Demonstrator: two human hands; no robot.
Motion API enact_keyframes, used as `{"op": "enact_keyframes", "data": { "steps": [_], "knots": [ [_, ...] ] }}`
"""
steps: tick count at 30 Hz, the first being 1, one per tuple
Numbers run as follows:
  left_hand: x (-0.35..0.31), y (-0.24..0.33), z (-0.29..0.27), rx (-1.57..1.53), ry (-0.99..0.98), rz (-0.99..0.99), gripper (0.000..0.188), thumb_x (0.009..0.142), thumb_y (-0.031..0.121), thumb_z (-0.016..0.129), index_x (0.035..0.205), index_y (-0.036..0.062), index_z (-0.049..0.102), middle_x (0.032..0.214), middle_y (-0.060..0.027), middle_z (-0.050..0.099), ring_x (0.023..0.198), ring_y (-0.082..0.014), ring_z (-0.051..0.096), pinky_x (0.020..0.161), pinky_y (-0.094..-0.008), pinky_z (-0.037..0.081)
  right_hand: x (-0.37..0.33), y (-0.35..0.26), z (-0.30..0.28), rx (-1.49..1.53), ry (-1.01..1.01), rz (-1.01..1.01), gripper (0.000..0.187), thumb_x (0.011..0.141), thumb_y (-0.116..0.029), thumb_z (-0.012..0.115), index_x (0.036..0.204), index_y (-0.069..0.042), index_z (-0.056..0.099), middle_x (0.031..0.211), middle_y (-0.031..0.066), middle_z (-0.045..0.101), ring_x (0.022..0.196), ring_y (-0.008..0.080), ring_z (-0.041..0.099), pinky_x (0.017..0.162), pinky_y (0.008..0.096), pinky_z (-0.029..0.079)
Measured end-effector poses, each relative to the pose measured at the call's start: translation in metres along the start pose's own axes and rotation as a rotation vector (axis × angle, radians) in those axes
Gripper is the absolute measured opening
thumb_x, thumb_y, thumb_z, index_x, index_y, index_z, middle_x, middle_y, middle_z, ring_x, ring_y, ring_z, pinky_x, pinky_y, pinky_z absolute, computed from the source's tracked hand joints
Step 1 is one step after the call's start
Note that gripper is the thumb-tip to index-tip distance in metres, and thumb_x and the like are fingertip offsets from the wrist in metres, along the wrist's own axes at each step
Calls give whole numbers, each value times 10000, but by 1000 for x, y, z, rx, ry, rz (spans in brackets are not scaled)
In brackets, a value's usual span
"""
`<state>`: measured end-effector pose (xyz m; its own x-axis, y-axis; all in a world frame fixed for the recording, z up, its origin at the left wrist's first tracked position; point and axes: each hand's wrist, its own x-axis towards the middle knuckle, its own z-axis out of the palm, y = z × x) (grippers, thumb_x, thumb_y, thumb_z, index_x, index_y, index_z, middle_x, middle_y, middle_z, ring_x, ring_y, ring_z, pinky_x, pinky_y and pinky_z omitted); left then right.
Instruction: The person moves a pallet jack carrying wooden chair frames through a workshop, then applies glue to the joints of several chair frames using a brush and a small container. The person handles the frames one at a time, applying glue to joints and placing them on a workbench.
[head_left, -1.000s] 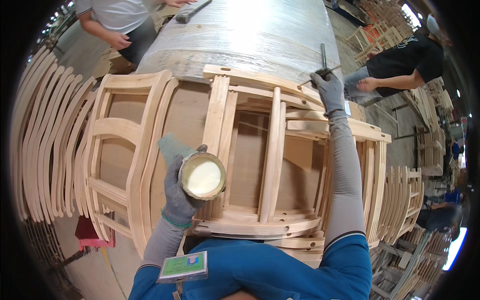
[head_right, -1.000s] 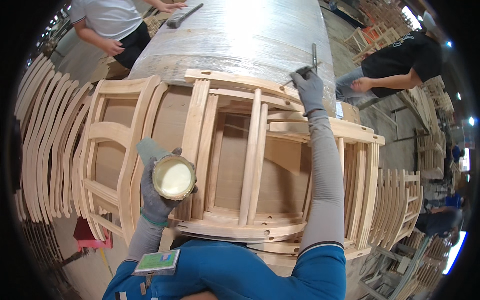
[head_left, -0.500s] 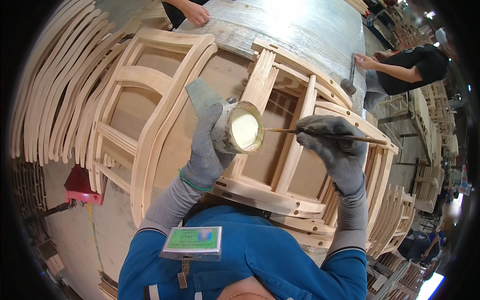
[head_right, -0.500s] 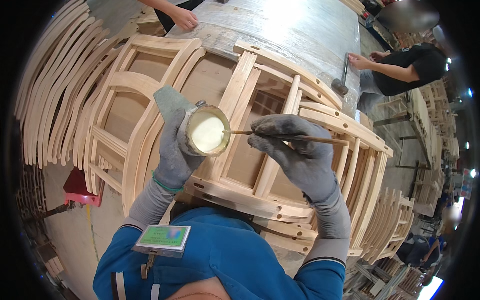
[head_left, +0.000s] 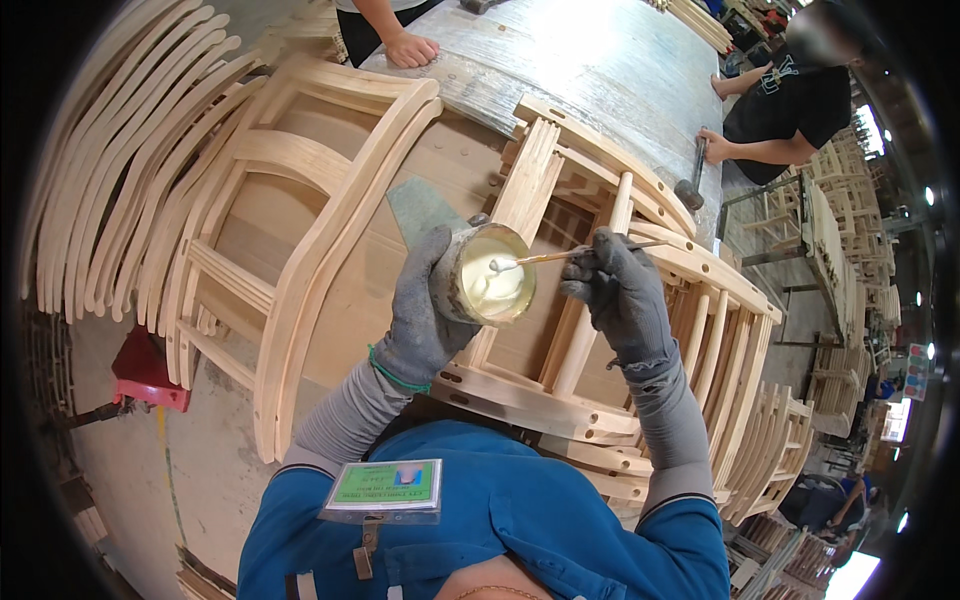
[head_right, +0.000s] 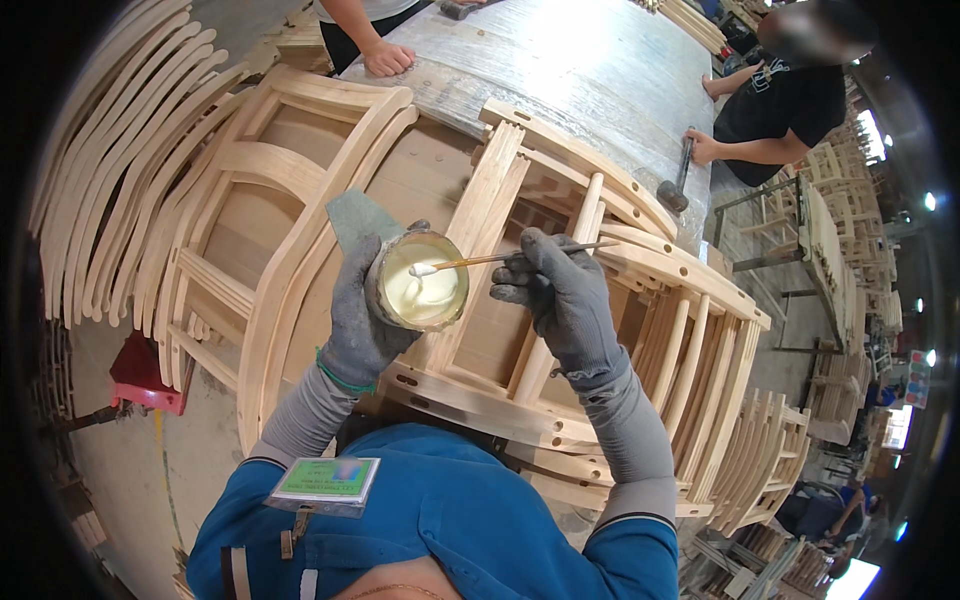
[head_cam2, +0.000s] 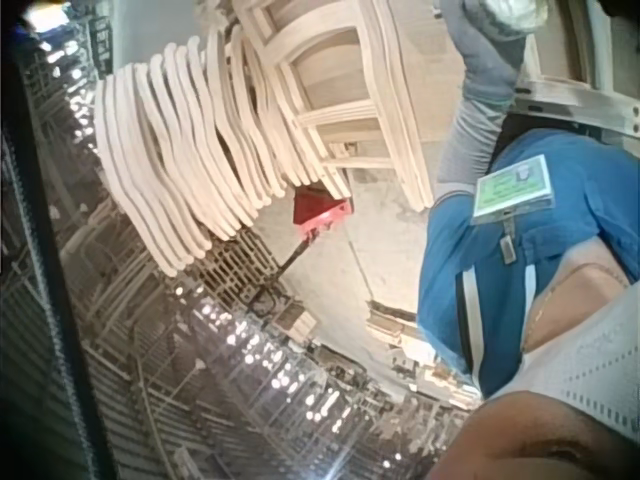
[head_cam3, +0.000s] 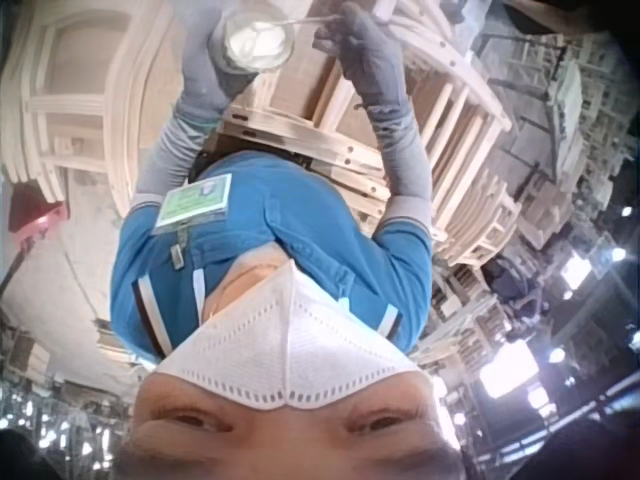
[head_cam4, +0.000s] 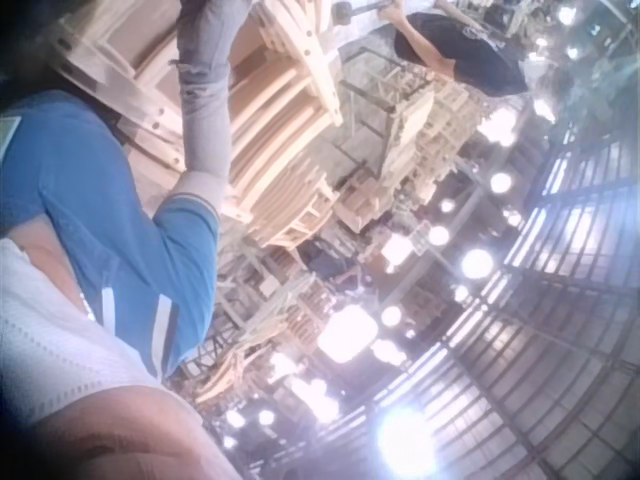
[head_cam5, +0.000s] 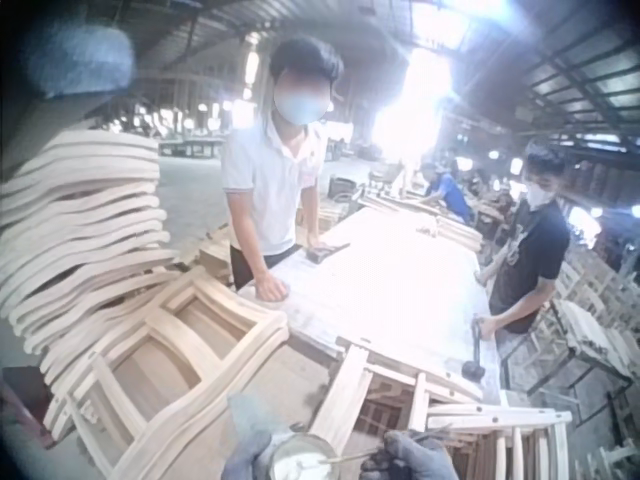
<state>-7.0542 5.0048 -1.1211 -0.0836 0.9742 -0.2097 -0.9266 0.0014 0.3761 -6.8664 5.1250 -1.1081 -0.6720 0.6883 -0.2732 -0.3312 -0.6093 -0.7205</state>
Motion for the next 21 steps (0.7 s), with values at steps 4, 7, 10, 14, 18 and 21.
{"op": "enact_keyframes", "data": {
  "steps": [4, 7, 10, 14, 18, 21],
  "knots": [
    [12, 3, -19, -66, 54, 28, 495, 921, 395, 366, 1239, 25, 454, 1144, -123, 560, 1077, -241, 547, 944, -391, 443, 24, 10, 22, 25, 77, 39, 219, 892, -133, 528, 1064, 1, 507, 951, 131, 599, 842, 211, 631, 736, 327, 566],
    [21, 9, -36, -12, 64, 53, 570, 930, 460, 318, 1320, 48, 379, 1224, -123, 511, 1106, -264, 528, 892, -453, 477, 61, 2, 0, 12, -9, 44, 200, 898, -134, 514, 1055, -10, 514, 961, 122, 599, 805, 193, 626, 730, 322, 554],
    [26, 18, -41, -46, 106, 46, 591, 920, 481, 327, 1323, 50, 372, 1225, -122, 504, 1106, -278, 525, 866, -486, 488, 115, -33, -19, -208, 118, -305, 218, 911, -206, 533, 921, 11, 544, 802, 91, 616, 705, 133, 600, 615, 240, 516],
    [33, 27, -50, -2, 135, 76, 595, 917, 475, 331, 1327, 45, 362, 1226, -126, 496, 1118, -283, 516, 865, -486, 496, 188, -67, -54, -367, 357, -616, 222, 804, -117, 667, 888, 51, 548, 743, 158, 622, 634, 207, 642, 565, 290, 574],
    [35, 30, -63, 15, 180, 123, 603, 916, 466, 336, 1325, 23, 355, 1224, -135, 496, 1118, -280, 517, 858, -488, 501, 228, -66, -66, -430, 433, -590, 214, 788, -125, 693, 854, 34, 566, 738, 138, 618, 628, 221, 638, 552, 309, 573],
    [37, 32, -70, -17, 185, 119, 604, 915, 464, 340, 1324, 20, 354, 1225, -135, 497, 1115, -280, 520, 855, -491, 503, 245, -65, -69, -441, 428, -600, 228, 774, -133, 707, 834, 34, 563, 708, 135, 615, 596, 216, 633, 541, 312, 574]
  ]
}}
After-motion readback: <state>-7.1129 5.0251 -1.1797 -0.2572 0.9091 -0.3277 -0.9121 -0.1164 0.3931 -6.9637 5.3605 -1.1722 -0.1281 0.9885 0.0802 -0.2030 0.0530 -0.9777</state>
